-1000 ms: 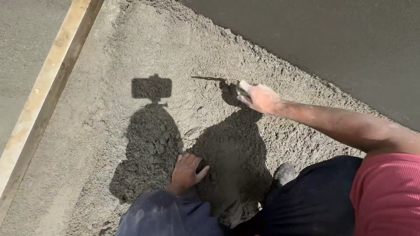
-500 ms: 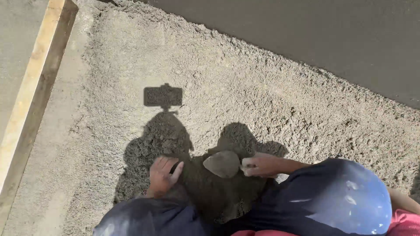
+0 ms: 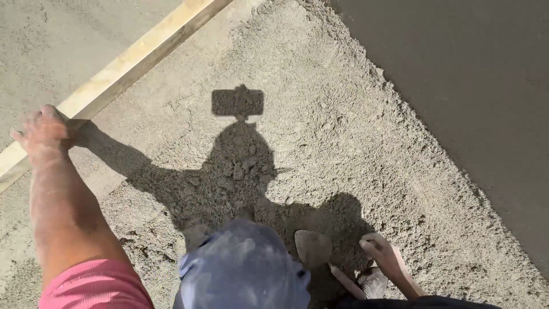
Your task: Use a trowel and a wooden screed to smooth and level fresh concrete against a wall.
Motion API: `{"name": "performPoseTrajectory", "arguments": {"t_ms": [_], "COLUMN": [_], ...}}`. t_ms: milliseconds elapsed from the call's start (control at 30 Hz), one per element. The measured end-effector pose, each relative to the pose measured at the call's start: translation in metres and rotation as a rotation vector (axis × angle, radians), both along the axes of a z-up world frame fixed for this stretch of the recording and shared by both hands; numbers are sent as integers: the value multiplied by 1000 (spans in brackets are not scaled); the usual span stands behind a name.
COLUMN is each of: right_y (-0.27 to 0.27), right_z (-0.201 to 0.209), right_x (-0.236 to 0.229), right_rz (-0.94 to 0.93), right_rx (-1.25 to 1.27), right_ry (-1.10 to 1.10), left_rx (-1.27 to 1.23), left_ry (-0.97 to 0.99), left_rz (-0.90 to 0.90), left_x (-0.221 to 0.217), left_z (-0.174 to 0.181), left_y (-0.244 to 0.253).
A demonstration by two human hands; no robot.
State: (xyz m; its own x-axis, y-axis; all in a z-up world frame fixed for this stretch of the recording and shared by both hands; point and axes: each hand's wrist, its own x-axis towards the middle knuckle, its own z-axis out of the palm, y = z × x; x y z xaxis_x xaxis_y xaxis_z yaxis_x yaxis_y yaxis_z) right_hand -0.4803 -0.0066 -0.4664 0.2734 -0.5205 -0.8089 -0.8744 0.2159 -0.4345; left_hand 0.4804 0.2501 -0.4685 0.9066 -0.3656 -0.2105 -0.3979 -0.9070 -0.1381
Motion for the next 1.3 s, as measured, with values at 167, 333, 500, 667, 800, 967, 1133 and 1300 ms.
{"name": "performPoseTrajectory", "arguments": {"t_ms": [167,333,500,667,800,967,1133,1300], "right_y": [-9,-29,-54,-70,-80,-70,-39,-19], "right_z": [72,88,130,178,219,237,290,221], "right_x": [50,55,77,115,132,116,93,44], "right_rz": [-83,121,139,510,725,793,844,521], "right_rx": [116,-19,-348,-707,-1329,-1535,-1135,-1164], "right_ry": [279,274,247,182,-389,-629,-503,-328], "left_rx": [67,86,3,507,731,788,896,981], "left_ry": [51,91,149,331,381,317,202,55], "left_rz": [0,-191,-521,-471,-680,-970,-1348,-1648], "left_x": [9,-5,-17,-162,-222,-265,-323,-395], "left_z": [-3,28,45,195,194,190,166,151], "left_y": [23,23,94,18,17,-46,-167,-263]}}
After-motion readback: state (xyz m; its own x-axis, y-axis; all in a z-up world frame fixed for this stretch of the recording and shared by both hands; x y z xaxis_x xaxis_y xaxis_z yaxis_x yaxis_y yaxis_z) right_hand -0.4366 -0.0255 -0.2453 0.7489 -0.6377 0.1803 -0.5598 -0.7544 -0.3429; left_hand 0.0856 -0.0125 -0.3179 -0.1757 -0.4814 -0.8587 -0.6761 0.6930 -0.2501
